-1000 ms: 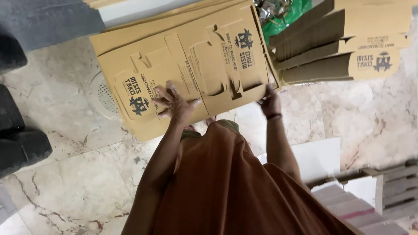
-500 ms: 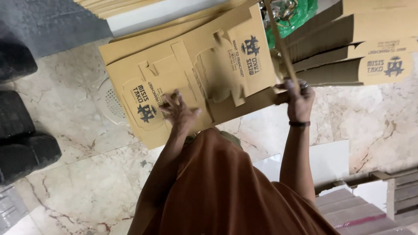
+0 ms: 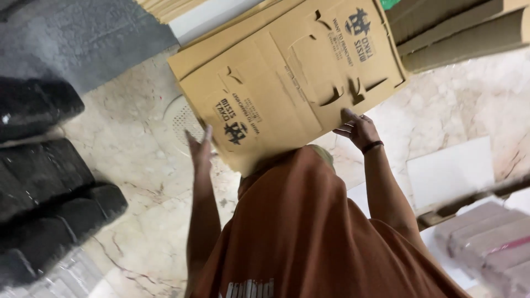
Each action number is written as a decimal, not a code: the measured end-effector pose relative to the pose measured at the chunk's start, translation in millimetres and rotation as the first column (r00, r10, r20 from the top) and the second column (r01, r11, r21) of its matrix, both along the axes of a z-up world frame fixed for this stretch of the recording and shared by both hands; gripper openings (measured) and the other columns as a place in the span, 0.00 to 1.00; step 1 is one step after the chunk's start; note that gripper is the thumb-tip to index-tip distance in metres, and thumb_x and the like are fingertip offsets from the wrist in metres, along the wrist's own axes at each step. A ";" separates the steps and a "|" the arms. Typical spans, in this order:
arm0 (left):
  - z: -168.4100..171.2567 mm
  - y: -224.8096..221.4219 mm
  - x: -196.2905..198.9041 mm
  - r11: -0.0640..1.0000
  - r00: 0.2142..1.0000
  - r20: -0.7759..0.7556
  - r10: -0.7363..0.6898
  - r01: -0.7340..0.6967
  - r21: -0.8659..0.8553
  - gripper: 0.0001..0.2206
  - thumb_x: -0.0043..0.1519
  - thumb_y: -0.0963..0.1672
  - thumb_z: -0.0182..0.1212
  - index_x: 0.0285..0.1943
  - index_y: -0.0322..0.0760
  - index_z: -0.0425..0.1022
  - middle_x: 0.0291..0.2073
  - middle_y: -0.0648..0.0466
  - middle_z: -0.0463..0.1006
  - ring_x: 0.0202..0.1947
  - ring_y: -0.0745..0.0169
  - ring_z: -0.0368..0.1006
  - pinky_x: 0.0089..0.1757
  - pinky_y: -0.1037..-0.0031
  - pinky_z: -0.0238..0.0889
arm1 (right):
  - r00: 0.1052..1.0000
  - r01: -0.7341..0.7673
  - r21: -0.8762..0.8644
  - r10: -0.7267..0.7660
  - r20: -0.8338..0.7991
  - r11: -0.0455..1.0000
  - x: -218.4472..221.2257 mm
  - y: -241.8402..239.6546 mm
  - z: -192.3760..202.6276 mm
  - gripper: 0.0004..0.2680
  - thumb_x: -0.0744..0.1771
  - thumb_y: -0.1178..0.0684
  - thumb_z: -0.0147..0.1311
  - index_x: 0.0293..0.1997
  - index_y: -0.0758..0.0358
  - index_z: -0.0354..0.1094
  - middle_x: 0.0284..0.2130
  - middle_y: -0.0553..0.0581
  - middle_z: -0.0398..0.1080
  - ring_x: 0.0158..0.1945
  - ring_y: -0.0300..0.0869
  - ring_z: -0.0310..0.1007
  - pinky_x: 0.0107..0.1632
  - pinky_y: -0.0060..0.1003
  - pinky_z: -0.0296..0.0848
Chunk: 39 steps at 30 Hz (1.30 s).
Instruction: The person folds and organizes flat corrugated cardboard sheets into pre-assembled boxes by hand, moving through different stacks on the floor and organizing finished components.
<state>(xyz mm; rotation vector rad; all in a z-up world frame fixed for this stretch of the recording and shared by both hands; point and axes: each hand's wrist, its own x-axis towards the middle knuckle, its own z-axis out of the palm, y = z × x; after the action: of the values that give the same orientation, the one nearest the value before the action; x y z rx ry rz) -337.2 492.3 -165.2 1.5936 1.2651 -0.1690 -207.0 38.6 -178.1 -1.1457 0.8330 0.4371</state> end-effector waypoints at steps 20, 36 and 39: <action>-118.3 -17.6 -133.3 0.393 0.984 -0.161 -0.077 -0.118 -0.912 0.37 0.62 0.58 0.50 0.80 0.48 0.52 0.76 0.48 0.58 0.69 0.50 0.64 0.60 0.57 0.60 | 0.911 0.410 -0.159 -0.409 0.042 0.898 91.0 -61.7 0.0 0.08 0.61 0.46 0.65 0.34 0.55 0.71 0.21 0.48 0.65 0.22 0.39 0.61 0.27 0.31 0.64; -47.7 -103.4 -105.7 0.148 0.854 -0.269 0.445 -0.366 -0.919 0.30 0.61 0.48 0.61 0.74 0.40 0.60 0.73 0.43 0.63 0.70 0.47 0.61 0.60 0.63 0.65 | 0.941 0.292 -0.009 -0.285 0.182 0.956 91.5 -66.4 17.5 0.09 0.66 0.44 0.60 0.34 0.51 0.64 0.15 0.44 0.53 0.19 0.36 0.53 0.31 0.34 0.67; -6.0 -117.6 -84.6 0.225 0.822 -0.301 0.484 -0.449 -0.865 0.29 0.60 0.47 0.63 0.71 0.37 0.63 0.71 0.40 0.65 0.71 0.47 0.61 0.61 0.66 0.65 | 0.961 0.254 -0.070 -0.243 0.134 0.965 97.4 -62.8 24.7 0.10 0.66 0.42 0.59 0.41 0.54 0.66 0.21 0.46 0.60 0.26 0.41 0.64 0.34 0.39 0.72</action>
<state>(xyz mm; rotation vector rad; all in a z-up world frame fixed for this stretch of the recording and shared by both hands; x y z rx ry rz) -421.8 374.7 -171.2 0.1685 1.2102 -0.3807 -109.6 -24.3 -153.5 -1.1177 0.8805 0.1209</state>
